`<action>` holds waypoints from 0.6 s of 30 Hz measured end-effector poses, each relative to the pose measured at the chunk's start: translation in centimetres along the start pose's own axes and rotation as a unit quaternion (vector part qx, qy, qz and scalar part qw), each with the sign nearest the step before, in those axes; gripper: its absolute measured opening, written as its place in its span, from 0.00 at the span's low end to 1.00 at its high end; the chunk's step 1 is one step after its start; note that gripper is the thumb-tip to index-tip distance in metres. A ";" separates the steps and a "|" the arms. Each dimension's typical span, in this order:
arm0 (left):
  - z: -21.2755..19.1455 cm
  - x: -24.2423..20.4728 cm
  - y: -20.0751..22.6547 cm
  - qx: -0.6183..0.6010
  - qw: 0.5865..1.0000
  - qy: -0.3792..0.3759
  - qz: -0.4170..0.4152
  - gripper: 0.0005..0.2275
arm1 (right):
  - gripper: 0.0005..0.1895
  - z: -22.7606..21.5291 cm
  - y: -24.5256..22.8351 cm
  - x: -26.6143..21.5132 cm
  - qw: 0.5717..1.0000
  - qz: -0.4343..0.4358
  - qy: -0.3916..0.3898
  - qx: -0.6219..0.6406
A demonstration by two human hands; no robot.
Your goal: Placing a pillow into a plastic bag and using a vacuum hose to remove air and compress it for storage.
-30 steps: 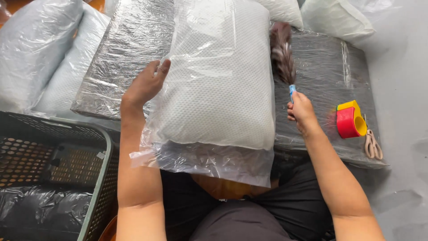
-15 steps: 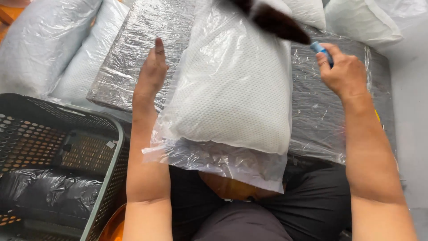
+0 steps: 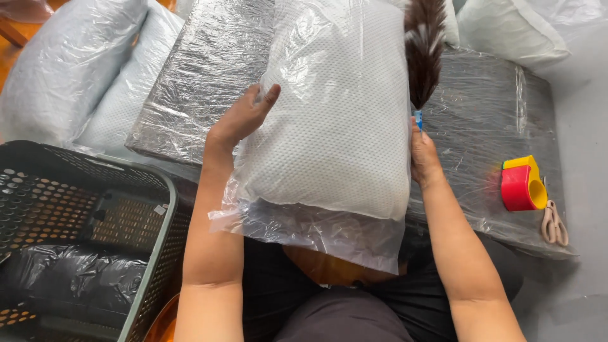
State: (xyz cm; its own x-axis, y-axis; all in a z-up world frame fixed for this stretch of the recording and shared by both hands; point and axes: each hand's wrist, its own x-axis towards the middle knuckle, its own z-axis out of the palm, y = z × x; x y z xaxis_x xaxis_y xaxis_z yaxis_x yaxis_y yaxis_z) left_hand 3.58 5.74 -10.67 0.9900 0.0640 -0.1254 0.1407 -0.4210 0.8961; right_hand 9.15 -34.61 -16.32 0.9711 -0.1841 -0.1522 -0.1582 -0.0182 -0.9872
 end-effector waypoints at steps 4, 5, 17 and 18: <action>1.6 -0.6 2.0 -0.001 1.000 -0.025 -0.012 0.49 | 0.17 -0.4 -2.8 -2.2 0.999 0.019 0.007 0.050; 2.1 -0.6 1.9 -0.010 0.999 -0.030 -0.016 0.48 | 0.17 -0.7 -3.7 -2.7 0.999 0.018 0.023 0.028; 10.1 3.6 2.7 -0.242 0.962 -0.127 0.000 0.34 | 0.19 -9.1 -20.9 -3.4 0.883 -0.427 -0.053 -0.186; 10.3 3.8 2.9 -0.240 0.962 -0.127 0.001 0.34 | 0.19 -6.1 -22.3 -5.9 0.883 -0.428 -0.052 -0.185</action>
State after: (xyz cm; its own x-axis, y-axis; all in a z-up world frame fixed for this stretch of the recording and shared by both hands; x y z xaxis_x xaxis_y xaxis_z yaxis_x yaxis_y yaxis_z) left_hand 7.78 -4.59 -12.90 0.9679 -0.1857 -0.1696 0.1816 0.0498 0.9821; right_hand 5.87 -39.11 6.92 0.7720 0.1438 0.6192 0.6123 -0.4298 -0.6636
